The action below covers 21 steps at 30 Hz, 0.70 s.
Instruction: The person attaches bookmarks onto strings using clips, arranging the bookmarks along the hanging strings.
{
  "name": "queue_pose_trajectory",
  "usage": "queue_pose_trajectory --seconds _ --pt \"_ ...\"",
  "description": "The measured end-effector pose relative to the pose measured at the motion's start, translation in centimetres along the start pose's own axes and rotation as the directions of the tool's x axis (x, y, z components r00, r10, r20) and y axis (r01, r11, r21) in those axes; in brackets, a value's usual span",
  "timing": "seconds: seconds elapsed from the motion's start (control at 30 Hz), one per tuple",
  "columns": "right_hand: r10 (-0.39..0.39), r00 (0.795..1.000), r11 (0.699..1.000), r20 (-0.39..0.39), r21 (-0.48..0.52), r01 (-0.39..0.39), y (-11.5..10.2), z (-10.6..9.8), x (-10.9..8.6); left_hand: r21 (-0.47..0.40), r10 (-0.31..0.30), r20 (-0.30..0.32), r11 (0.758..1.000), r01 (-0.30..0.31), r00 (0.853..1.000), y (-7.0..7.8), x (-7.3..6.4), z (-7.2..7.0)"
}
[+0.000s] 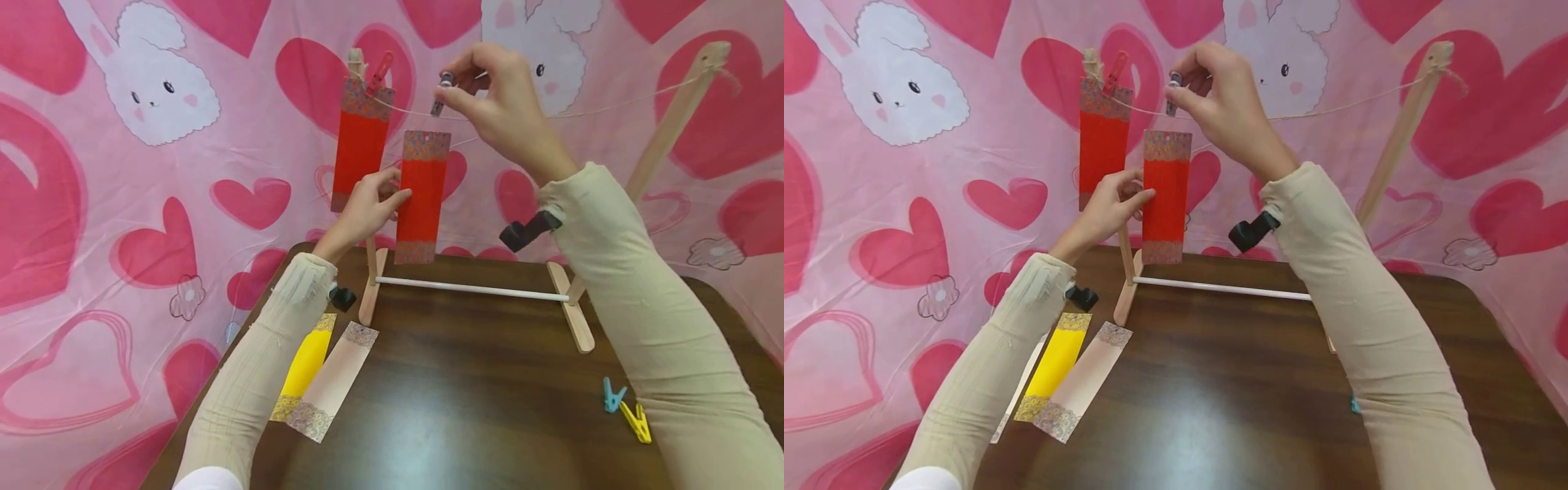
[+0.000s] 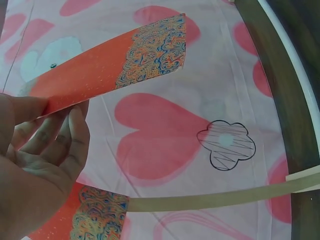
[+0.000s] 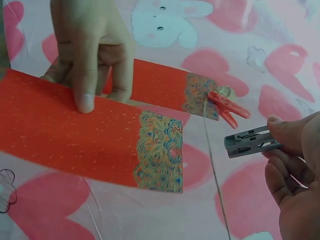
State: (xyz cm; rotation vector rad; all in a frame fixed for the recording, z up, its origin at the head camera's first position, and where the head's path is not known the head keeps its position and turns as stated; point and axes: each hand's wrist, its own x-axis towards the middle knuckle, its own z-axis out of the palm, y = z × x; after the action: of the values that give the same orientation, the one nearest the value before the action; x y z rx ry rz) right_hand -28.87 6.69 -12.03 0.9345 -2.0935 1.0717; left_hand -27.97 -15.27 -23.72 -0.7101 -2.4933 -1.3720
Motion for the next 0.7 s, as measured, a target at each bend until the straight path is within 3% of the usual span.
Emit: queue_pose_trajectory --seconds 0.23,0.47,0.7 --pt "0.063 0.993 0.998 0.097 0.023 -0.066 0.3 2.4 1.5 0.008 0.019 -0.006 1.000 -0.019 1.000 -0.5 -0.7 -0.4" --pt "0.182 0.968 0.982 0.172 0.024 -0.189 2.5 3.0 0.5 0.018 -0.017 0.027 1.000 0.016 0.999 -1.0 -0.5 -0.3" --pt "0.180 0.964 0.977 0.196 0.076 -0.198 3.2 3.2 0.0 0.021 0.018 0.033 1.000 -0.018 0.999 -1.8 -0.9 -0.3"
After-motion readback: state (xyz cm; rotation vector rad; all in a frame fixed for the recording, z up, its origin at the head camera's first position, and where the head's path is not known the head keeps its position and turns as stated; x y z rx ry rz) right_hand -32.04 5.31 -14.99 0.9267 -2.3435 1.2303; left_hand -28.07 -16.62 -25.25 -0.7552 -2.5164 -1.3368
